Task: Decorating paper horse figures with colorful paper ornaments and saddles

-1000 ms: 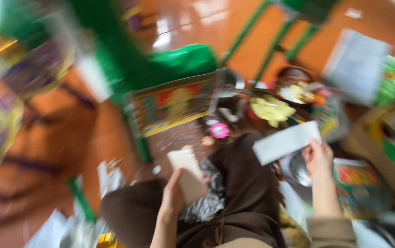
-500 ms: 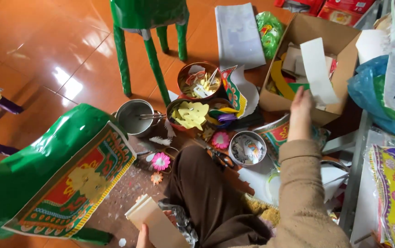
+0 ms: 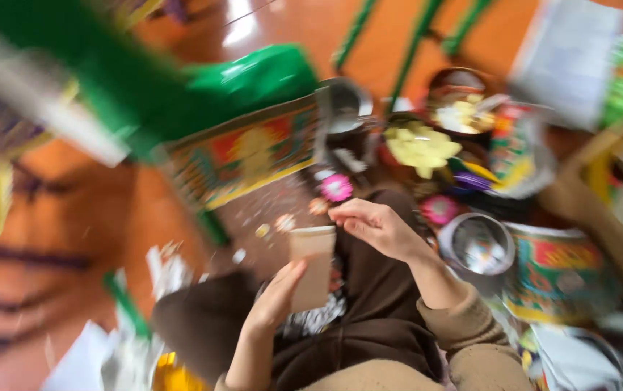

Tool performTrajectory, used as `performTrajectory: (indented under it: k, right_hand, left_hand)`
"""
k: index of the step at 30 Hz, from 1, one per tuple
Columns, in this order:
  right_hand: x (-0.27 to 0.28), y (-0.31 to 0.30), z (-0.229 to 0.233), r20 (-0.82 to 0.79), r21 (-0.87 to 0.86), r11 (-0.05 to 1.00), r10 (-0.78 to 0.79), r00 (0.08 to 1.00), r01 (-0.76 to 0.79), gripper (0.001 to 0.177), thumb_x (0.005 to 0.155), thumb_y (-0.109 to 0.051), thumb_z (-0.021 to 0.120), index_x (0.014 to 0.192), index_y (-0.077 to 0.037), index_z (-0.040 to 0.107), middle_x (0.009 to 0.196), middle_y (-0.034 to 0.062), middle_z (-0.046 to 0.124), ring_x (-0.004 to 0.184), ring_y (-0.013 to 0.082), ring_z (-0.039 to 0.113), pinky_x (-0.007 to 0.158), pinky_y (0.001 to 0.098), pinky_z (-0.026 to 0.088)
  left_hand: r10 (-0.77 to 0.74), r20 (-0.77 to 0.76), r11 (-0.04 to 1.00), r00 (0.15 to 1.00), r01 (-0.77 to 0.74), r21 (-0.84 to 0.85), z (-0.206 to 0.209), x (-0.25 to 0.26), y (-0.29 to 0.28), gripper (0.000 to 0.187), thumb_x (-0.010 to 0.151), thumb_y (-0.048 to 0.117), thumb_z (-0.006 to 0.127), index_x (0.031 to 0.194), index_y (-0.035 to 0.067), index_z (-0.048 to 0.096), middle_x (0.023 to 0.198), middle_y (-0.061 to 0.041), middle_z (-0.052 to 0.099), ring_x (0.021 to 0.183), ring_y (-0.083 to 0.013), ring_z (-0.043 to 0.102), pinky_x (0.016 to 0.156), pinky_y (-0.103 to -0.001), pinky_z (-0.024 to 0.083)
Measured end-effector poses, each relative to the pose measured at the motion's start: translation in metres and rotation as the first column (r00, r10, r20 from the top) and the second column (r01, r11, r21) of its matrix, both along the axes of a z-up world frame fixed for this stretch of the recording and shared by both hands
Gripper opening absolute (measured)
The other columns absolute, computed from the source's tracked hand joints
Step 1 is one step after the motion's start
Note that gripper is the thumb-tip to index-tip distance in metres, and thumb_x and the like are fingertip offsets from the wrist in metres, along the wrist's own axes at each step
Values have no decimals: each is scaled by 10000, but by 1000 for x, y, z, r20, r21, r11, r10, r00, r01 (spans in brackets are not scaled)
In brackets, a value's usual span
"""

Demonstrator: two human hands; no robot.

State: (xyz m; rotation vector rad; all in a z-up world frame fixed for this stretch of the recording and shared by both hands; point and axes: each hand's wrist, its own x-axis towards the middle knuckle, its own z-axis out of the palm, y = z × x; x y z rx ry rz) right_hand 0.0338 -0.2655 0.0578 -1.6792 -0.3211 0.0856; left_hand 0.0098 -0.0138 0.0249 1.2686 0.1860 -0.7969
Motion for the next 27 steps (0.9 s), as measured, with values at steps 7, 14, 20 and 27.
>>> performTrajectory:
  k: [7, 14, 20, 27]
  right_hand:
    - [6, 77, 9, 38, -319, 936, 173, 984, -152, 329, 776, -175, 777, 1102, -167, 731, 869, -6, 681, 518, 97, 534, 442, 214, 493]
    - [1, 101, 10, -75, -272, 961, 36, 997, -55, 99, 840, -92, 705, 900, -95, 783, 651, 81, 727, 571, 108, 646, 560, 254, 549]
    - [7, 90, -41, -196, -72, 989, -142, 970, 130, 92, 855, -6, 686, 923, 0, 747, 609, 153, 682, 476, 173, 646, 496, 282, 557]
    - [2, 84, -102, -359, 175, 926, -256, 897, 335, 110, 898, 18, 676, 994, 72, 665, 718, 123, 642, 520, 209, 667, 524, 310, 603]
  left_hand:
    - [-243, 227, 935, 943, 166, 313, 55, -24, 39, 593, 993, 479, 460, 1388, 41, 511, 1442, -189, 484, 1387, -254, 396, 1181, -394, 231]
    - [-176, 297, 977, 938, 130, 169, 17, -46, 98, 505, 881, 253, 700, 1284, -19, 566, 1118, -198, 647, 1091, -227, 555, 888, -327, 449]
    - [63, 211, 956, 975, -120, 269, -58, -73, 156, 235, 775, 147, 805, 986, 73, 736, 827, -11, 700, 750, -77, 600, 648, -239, 487]
    - [568, -40, 823, 822, -568, 15, -16, -85, 150, 209, 810, 110, 785, 942, -7, 674, 763, -80, 696, 643, -195, 705, 537, -354, 609]
